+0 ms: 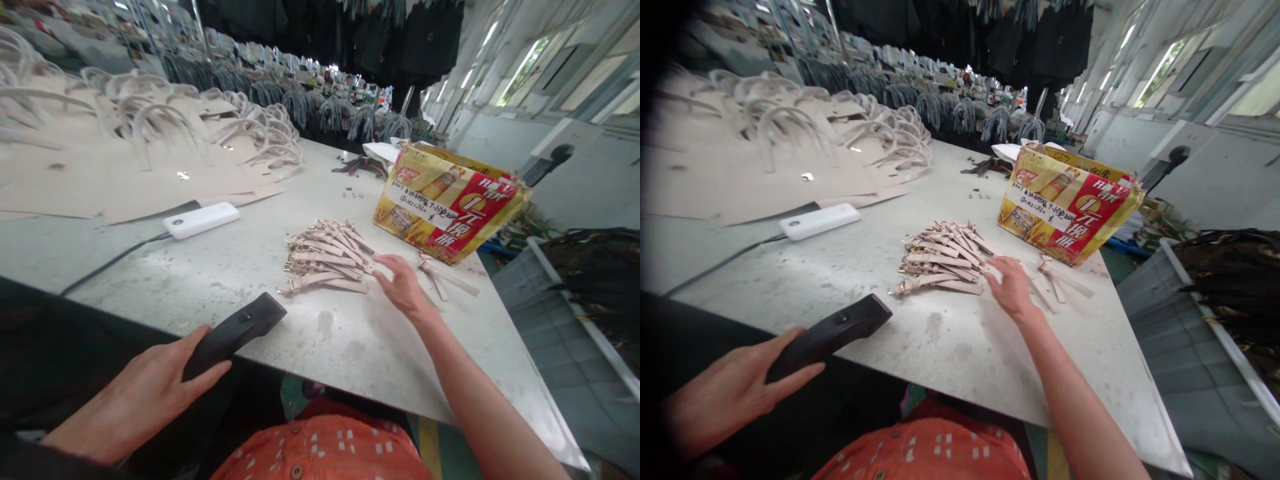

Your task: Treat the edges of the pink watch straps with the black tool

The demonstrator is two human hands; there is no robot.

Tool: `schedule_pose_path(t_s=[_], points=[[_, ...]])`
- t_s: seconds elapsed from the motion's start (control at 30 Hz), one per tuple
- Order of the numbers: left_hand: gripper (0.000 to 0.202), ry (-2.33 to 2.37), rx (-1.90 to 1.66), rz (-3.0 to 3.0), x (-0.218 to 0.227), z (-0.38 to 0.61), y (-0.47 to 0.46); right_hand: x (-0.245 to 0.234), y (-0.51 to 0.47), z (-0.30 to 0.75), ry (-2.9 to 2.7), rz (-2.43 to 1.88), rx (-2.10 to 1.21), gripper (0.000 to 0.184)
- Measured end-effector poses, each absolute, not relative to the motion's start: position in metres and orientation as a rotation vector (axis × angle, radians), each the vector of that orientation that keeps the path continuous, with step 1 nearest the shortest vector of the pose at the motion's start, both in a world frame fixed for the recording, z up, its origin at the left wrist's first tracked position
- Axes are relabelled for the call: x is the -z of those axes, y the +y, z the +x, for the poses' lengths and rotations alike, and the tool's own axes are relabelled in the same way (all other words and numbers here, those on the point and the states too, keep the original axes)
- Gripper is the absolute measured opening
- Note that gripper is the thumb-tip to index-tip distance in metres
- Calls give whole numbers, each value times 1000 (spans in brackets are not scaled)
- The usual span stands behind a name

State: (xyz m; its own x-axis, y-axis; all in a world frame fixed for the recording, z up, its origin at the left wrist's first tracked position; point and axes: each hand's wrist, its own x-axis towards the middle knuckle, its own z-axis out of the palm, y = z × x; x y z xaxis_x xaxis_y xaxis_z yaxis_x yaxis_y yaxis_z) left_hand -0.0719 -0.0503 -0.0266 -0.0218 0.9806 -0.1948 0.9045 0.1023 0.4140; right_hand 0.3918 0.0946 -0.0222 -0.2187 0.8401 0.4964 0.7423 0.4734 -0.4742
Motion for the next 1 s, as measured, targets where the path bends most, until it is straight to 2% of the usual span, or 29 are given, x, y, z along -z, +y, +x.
schedule_pose_path(t_s=[0.1, 0.17, 0.3, 0.4, 0.53, 0.63, 0.8, 1.0], points=[[61, 1969, -233, 1825, 26, -70, -54, 30, 103, 331, -2317, -1190, -478, 29], [60, 1943, -238, 1820, 23, -69, -57, 29, 108, 300, -2454, -1143, -562, 31], [53, 1910, -226, 1776, 15, -66, -65, 25, 118, 273, -2521, -1180, -517, 13], [50, 1950, -208, 1751, 11, -61, -67, 25, 118, 274, -2529, -1155, -497, 21], [47, 1941, -233, 1752, 0, -53, -65, 30, 94, 289, -2459, -1050, -583, 11], [49, 1906, -220, 1718, -11, -46, -65, 42, 62, 305, -2474, -1036, -654, 17], [52, 1883, -187, 1753, -12, -40, -67, 65, 21, 321, -2413, -1135, -675, 37], [52, 1818, -61, 1817, -8, -29, -63, 77, 18, 307, -2341, -1204, -595, 17]])
